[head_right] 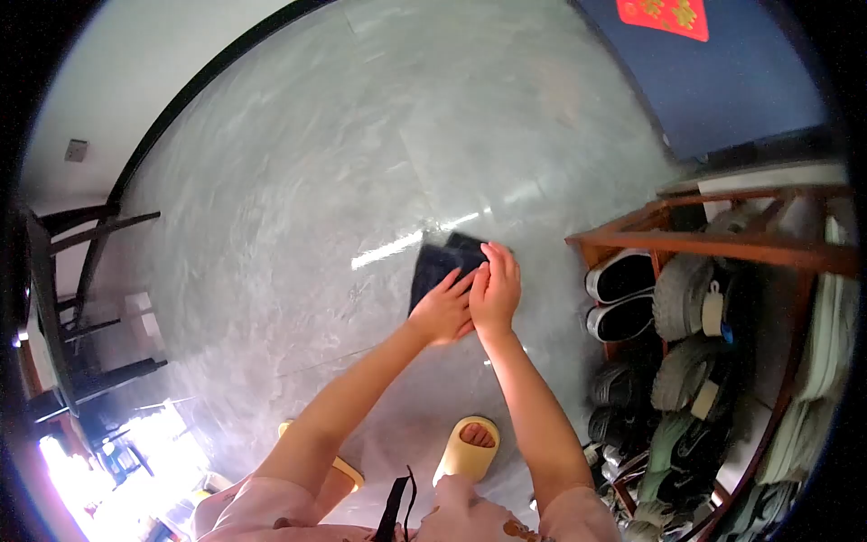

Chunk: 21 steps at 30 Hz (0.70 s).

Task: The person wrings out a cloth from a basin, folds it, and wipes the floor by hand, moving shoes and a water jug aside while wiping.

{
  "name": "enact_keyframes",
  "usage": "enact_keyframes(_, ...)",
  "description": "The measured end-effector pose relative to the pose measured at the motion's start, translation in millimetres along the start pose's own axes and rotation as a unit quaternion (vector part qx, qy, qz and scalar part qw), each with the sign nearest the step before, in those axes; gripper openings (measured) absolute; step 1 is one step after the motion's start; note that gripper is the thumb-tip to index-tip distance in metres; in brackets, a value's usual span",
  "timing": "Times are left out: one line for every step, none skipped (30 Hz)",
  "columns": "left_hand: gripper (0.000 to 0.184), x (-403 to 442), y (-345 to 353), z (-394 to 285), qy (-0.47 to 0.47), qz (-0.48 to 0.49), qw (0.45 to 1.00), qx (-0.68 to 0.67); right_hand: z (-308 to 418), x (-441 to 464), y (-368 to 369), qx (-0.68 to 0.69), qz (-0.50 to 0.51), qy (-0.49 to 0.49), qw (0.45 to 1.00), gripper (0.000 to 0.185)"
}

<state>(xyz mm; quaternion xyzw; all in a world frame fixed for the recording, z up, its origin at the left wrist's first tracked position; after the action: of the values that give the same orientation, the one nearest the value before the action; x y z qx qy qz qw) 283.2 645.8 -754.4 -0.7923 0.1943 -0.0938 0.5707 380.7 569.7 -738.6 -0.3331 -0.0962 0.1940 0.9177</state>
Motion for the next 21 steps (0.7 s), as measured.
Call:
enact_keyframes(0.053,12.3,-12.2,19.9,0.032,0.065,0.997,0.013,1.3,3.3,2.5,-0.009,0.009,0.023,1.000,0.027)
enact_keyframes(0.053,19.7,-12.5,43.6,0.007,0.014,0.999,0.050,3.3,5.9,6.1,-0.020,0.016,0.012,1.000,0.028)
enact_keyframes(0.053,25.1,-13.2,66.5,-0.016,-0.036,0.995,0.089,5.2,8.5,10.2,-0.030,0.021,0.001,0.999,0.029)
enact_keyframes(0.054,23.5,-24.3,90.1,-0.077,-0.070,0.992,0.064,3.8,10.4,18.0,-0.052,0.035,-0.024,0.998,0.031)
enact_keyframes(0.054,14.6,-35.5,112.3,-0.137,-0.104,0.984,0.039,1.4,11.2,27.0,-0.074,0.047,-0.048,0.995,0.032)
enact_keyframes(0.055,0.3,-42.3,132.5,-0.199,-0.105,0.973,0.051,3.5,13.5,34.4,-0.116,0.068,-0.059,0.989,0.037)
enact_keyframes(0.057,-20.2,-48.0,150.4,-0.261,-0.105,0.958,0.063,5.9,16.0,40.6,-0.147,0.097,-0.062,0.982,0.042)
enact_keyframes(0.057,-46.6,-47.6,166.4,-0.315,-0.117,0.938,0.086,10.8,19.7,44.8,-0.190,0.102,-0.058,0.975,0.046)
enact_keyframes(0.058,-77.8,-44.9,181.1,-0.368,-0.127,0.914,0.111,15.7,24.4,47.7,-0.231,0.106,-0.054,0.966,0.050)
enact_keyframes(0.056,-111.5,-46.8,193.9,-0.424,-0.119,0.889,0.127,18.1,31.1,50.5,-0.256,0.112,-0.044,0.959,0.053)
enact_keyframes(0.056,-144.3,-46.5,200.6,-0.484,-0.110,0.859,0.125,19.5,38.1,52.8,-0.280,0.117,-0.033,0.952,0.055)
enact_keyframes(0.057,-181.4,-34.4,207.9,-0.528,-0.120,0.831,0.127,19.4,44.0,54.6,-0.304,0.121,-0.022,0.945,0.058)
enact_keyframes(0.057,-209.5,-25.3,209.2,-0.578,-0.125,0.798,0.120,16.9,46.2,55.9,-0.312,0.127,-0.029,0.941,0.060)
enact_keyframes(0.058,-223.9,-21.6,200.3,-0.614,-0.146,0.767,0.115,12.4,45.4,56.6,-0.320,0.133,-0.036,0.937,0.061)
enact_keyframes(0.058,-229.9,-12.5,196.3,-0.636,-0.152,0.747,0.122,9.0,45.5,57.4,-0.328,0.140,-0.041,0.933,0.063)
enact_keyframes(0.057,-218.8,-12.2,188.0,-0.664,-0.139,0.723,0.129,8.7,45.4,58.5,-0.321,0.149,-0.029,0.935,0.063)
enact_keyframes(0.056,-200.4,-8.3,177.0,-0.692,-0.127,0.697,0.135,9.8,44.6,59.3,-0.315,0.158,-0.019,0.935,0.064)
enact_keyframes(0.058,-178.5,-3.6,160.6,-0.677,-0.136,0.710,0.136,9.8,45.5,57.1,-0.313,0.168,-0.011,0.935,0.064)
enact_keyframes(0.057,-153.2,1.9,138.5,-0.633,-0.129,0.747,0.156,9.3,46.6,55.6,-0.315,0.176,-0.010,0.932,0.064)
enact_keyframes(0.057,-123.1,2.1,110.7,-0.579,-0.108,0.793,0.156,9.6,46.6,56.6,-0.316,0.182,-0.006,0.931,0.064)
enact_keyframes(0.058,-94.6,0.5,83.0,-0.538,-0.074,0.834,0.096,12.2,48.1,55.3,-0.314,0.186,0.002,0.931,0.064)
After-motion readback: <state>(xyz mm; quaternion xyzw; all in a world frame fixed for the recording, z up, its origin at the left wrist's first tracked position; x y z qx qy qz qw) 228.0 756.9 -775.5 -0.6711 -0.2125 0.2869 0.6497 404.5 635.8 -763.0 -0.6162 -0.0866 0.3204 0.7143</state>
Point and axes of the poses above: each hand's wrist, its own x-axis towards the middle knuckle, its own y-axis out of the palm, z = x × y, the point moved 1 cm from there along x, towards the middle knuckle, and after that the axes turned 15 degrees about y, right-handed, at the moved point
